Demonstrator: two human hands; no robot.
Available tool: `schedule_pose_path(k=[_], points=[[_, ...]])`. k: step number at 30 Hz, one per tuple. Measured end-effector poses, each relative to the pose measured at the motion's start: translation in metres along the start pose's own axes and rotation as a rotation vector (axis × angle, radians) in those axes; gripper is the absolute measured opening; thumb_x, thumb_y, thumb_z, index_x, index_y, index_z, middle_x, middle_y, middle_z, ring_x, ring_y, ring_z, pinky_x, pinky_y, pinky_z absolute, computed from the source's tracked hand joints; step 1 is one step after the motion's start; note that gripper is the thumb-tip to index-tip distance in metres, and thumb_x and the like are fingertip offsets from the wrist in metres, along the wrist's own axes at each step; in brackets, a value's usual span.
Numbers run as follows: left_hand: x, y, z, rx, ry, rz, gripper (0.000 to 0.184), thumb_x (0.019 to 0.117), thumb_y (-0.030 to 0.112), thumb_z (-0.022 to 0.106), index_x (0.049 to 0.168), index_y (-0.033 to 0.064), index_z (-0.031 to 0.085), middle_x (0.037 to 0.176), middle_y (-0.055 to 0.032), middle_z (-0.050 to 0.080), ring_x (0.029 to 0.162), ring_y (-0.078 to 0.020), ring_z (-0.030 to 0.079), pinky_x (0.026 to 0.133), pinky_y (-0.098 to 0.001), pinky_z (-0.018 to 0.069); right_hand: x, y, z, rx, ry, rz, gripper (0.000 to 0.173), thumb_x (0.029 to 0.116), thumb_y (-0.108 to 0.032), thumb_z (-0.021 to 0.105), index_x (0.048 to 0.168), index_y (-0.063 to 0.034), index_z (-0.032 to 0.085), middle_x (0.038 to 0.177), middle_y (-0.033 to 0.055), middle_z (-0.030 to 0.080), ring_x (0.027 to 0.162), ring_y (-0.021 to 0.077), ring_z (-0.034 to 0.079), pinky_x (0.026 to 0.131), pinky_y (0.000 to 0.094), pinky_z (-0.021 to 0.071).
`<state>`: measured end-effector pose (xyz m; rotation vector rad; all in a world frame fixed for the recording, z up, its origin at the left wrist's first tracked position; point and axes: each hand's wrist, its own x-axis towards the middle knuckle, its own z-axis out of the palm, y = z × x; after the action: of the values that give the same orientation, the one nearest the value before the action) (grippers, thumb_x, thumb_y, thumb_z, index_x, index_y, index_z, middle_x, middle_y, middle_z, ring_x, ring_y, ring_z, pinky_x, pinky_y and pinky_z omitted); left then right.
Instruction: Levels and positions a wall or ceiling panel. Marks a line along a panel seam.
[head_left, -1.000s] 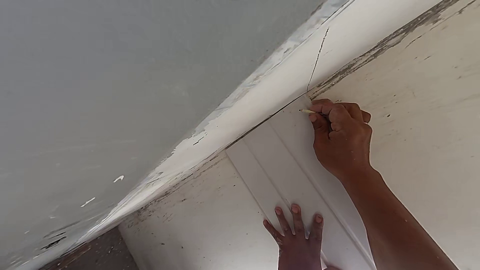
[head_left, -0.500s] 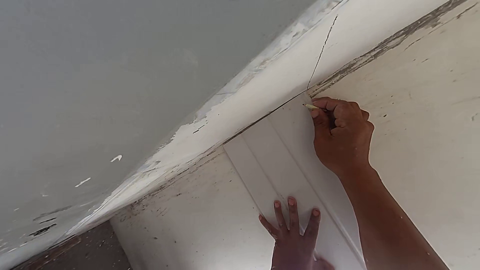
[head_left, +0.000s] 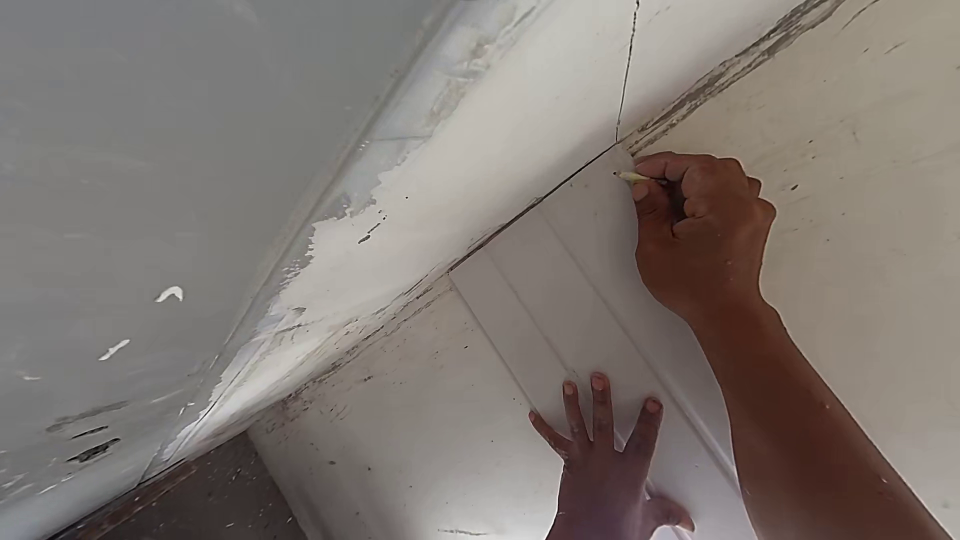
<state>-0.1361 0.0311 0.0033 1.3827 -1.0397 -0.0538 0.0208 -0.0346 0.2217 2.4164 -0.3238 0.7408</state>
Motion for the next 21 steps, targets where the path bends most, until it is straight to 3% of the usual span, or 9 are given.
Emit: schedule_pose_path(k=[4,10,21], points=[[-0.0009,0.0014,0.0007,-0.014,-0.016,-0.017,0.115,0.0616,0.089,0.064,0.160,0.0388,0.033,0.168,-0.0240,0.019,0.146,-0.0670,0.011,0.093,-0.0924,0.0140,-0.0002,-0.0011,-0.0014,-0.008,-0.024,0.002,0.026,0.1065,-0.025,0.055,0.122,-0.0101,0.069,0.106,0.0069,0.071,0.105,0.0248,0.062,0.095,0.0481,0.0431],[-0.0008,0.0019,-0.0020,-0.015,-0.014,-0.023,0.107,0.0698,0.090,0.057,0.160,0.0382,0.033,0.168,-0.0231,0.019,0.147,-0.0658,0.008,0.096,-0.0908,0.0115,0.0004,-0.0007,-0.0015,0.003,-0.031,-0.004,0.025,0.1062,-0.025,0.055,0.120,-0.0096,0.070,0.114,0.0066,0.072,0.108,0.0253,0.062,0.096,0.0489,0.0425],[-0.0023,0.0018,-0.0014,-0.026,-0.027,-0.036,0.108,0.0698,0.092,0.054,0.161,0.0385,0.032,0.169,-0.0229,0.017,0.147,-0.0657,0.008,0.097,-0.0907,0.0107,0.0003,-0.0005,-0.0019,0.003,-0.045,-0.016,0.024,0.1062,-0.024,0.055,0.119,-0.0108,0.069,0.116,0.0041,0.072,0.108,0.0242,0.061,0.097,0.0492,0.0408]])
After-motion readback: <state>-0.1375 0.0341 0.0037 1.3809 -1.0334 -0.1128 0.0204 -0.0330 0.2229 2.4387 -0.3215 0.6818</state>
